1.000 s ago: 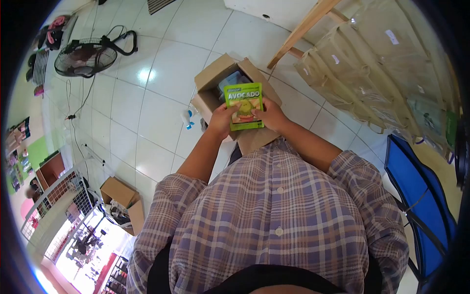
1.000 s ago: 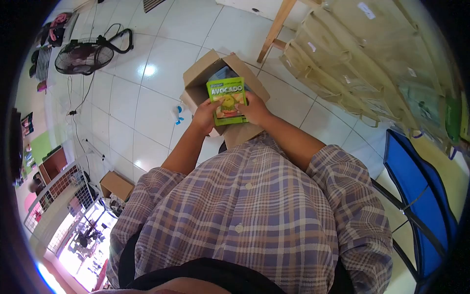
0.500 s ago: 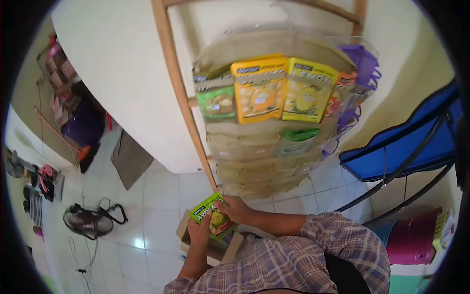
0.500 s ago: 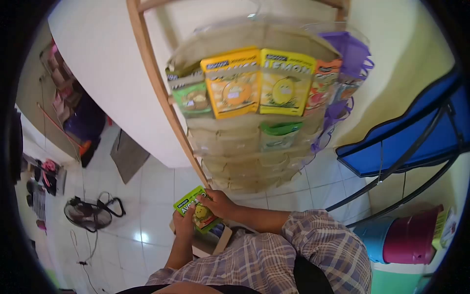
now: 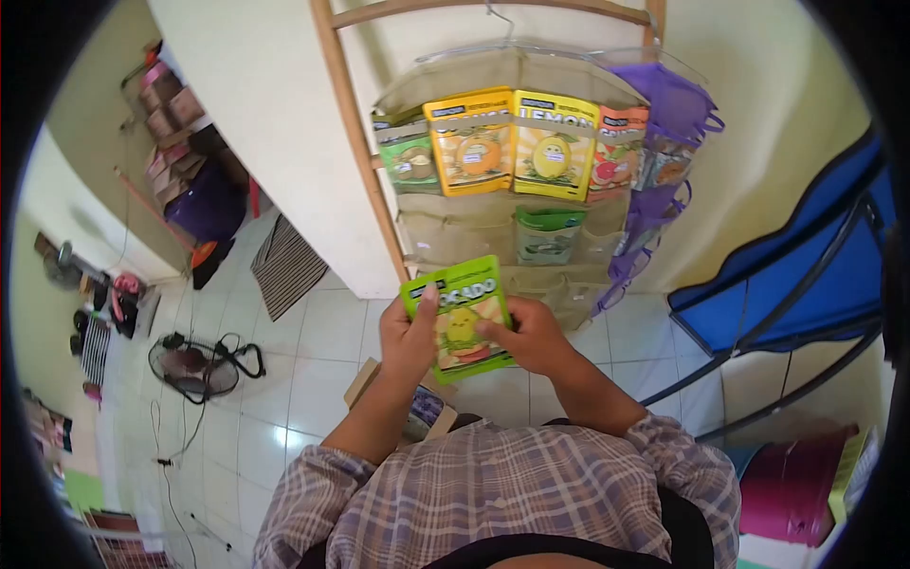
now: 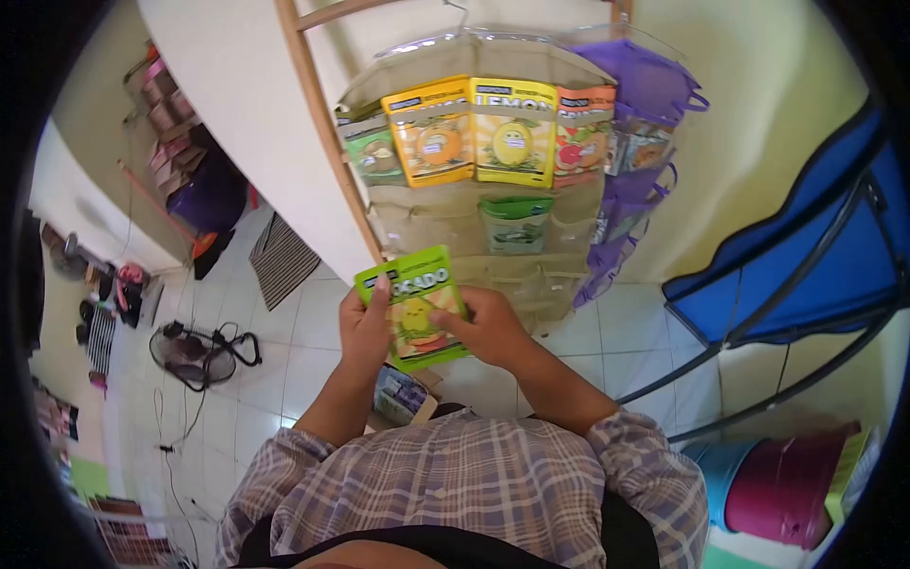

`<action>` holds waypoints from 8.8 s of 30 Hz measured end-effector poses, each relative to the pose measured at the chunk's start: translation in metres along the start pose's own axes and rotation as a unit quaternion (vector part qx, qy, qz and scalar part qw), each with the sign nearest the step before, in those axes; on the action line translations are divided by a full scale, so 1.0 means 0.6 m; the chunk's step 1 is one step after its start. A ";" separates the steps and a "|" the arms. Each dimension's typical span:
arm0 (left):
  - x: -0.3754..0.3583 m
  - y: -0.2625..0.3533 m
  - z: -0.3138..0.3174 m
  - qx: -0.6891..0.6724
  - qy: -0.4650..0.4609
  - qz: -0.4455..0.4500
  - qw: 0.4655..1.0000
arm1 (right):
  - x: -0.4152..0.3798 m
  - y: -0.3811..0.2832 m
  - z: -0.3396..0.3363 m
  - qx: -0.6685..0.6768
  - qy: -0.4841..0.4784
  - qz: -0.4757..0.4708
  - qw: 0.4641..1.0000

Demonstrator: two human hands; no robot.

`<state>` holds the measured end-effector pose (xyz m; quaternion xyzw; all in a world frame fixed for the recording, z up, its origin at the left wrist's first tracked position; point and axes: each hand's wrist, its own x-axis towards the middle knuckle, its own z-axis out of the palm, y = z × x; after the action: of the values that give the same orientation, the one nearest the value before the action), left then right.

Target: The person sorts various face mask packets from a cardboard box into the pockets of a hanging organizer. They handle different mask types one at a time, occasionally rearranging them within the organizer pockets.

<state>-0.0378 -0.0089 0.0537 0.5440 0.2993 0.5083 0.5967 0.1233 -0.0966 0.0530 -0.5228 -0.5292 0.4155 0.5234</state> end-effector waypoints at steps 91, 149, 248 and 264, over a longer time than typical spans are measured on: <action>0.093 0.186 0.326 0.414 -0.447 -0.012 0.793 | -0.077 -0.059 -0.329 0.047 0.273 -0.155 0.948; 0.250 0.246 0.761 0.625 -0.283 0.630 0.365 | 0.011 -0.178 -0.641 0.017 0.347 -0.179 0.920; 0.326 0.142 0.722 0.636 -0.382 0.423 0.521 | 0.037 -0.129 -0.669 0.040 0.272 -0.071 0.959; 0.013 -0.022 0.080 0.363 -0.230 0.366 0.826 | 0.040 -0.079 -0.425 -0.234 0.484 -0.467 0.702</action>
<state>0.0121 -0.0169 0.0535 0.8919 0.0954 0.4045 0.1784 0.3722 -0.1055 0.1296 -0.4437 -0.4593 -0.3299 0.6952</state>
